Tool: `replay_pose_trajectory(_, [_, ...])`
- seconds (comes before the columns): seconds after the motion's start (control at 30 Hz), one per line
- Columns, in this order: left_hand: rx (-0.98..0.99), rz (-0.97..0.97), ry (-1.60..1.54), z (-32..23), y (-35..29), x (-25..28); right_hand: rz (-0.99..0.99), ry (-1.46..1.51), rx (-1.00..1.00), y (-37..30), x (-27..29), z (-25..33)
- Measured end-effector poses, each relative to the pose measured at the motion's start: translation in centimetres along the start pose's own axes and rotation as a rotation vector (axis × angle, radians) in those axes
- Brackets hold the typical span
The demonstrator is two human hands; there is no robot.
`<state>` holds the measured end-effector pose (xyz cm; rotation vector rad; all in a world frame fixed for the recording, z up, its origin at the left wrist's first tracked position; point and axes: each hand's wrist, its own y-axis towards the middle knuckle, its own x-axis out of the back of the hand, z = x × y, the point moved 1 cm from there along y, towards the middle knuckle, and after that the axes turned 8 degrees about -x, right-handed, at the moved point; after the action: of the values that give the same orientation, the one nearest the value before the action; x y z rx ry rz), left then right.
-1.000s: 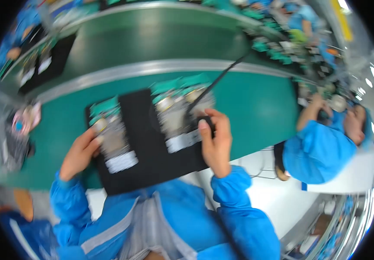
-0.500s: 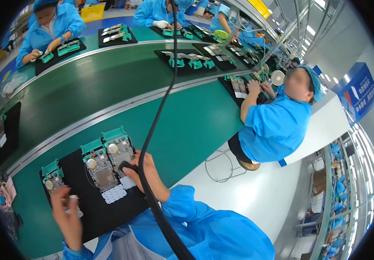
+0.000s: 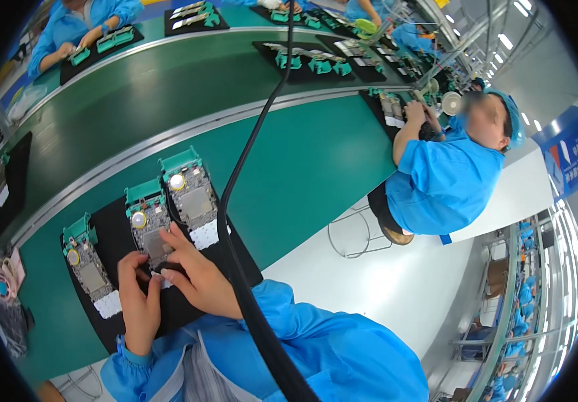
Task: The person assembles electronic components, housings, and batteries onto printed circuit boards by hand.
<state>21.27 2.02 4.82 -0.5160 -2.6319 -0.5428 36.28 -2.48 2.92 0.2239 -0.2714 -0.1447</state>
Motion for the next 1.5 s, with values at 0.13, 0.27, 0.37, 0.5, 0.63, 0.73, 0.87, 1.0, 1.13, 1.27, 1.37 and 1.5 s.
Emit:
replay_pose_trajectory(0.13, [0.080, 0.057, -0.023, 0.2, -3.8, 1.3, 0.027, 0.008, -0.055, -1.7, -2.1, 0.8])
replay_pose_trajectory(0.27, [-0.110, -0.008, 0.230, 1.2, -5.0, 2.5, -0.106, -0.037, -0.106, -3.0, -2.2, 0.5])
replay_pose_trajectory(0.37, [-0.187, -0.098, 0.304, 2.4, -4.4, 3.4, -0.255, -0.085, -0.128, -3.7, -2.4, 0.5])
replay_pose_trajectory(0.5, [-0.162, 0.031, 0.154, 3.3, -4.7, 1.9, -0.223, -0.094, -0.264, -5.1, -3.9, 0.7])
replay_pose_trajectory(0.63, [-0.096, 0.028, 0.167, 2.6, -4.5, 1.9, -0.263, -0.277, -0.193, -4.8, -5.1, -0.1])
replay_pose_trajectory(0.73, [-0.074, 0.014, 0.138, 3.1, -4.6, 1.3, -0.246, -0.231, -0.320, -4.8, -5.0, 0.3])
replay_pose_trajectory(0.87, [-0.094, -0.044, 0.104, 3.4, -4.4, 0.6, -0.241, -0.264, -0.237, -4.5, -4.8, -0.5])
replay_pose_trajectory(1.0, [-0.078, -0.053, 0.082, 3.6, -4.1, 0.4, -0.218, -0.334, -0.202, -3.9, -4.6, -0.3])
replay_pose_trajectory(1.13, [-0.110, -0.054, 0.097, 3.6, -3.8, 0.4, -0.234, -0.397, -0.203, -3.9, -5.1, -0.2])
replay_pose_trajectory(1.27, [-0.083, -0.009, 0.115, 3.0, -4.5, 0.7, -0.219, -0.333, -0.176, -4.3, -4.5, 0.0])
replay_pose_trajectory(1.37, [-0.015, -0.097, -0.012, 2.3, -4.9, 1.8, -0.118, -0.535, -0.088, -5.0, -3.0, 1.2])
replay_pose_trajectory(1.5, [0.046, -0.079, -0.692, 1.4, -5.8, 2.5, 0.039, -0.564, -0.070, -4.5, -4.1, 3.2])
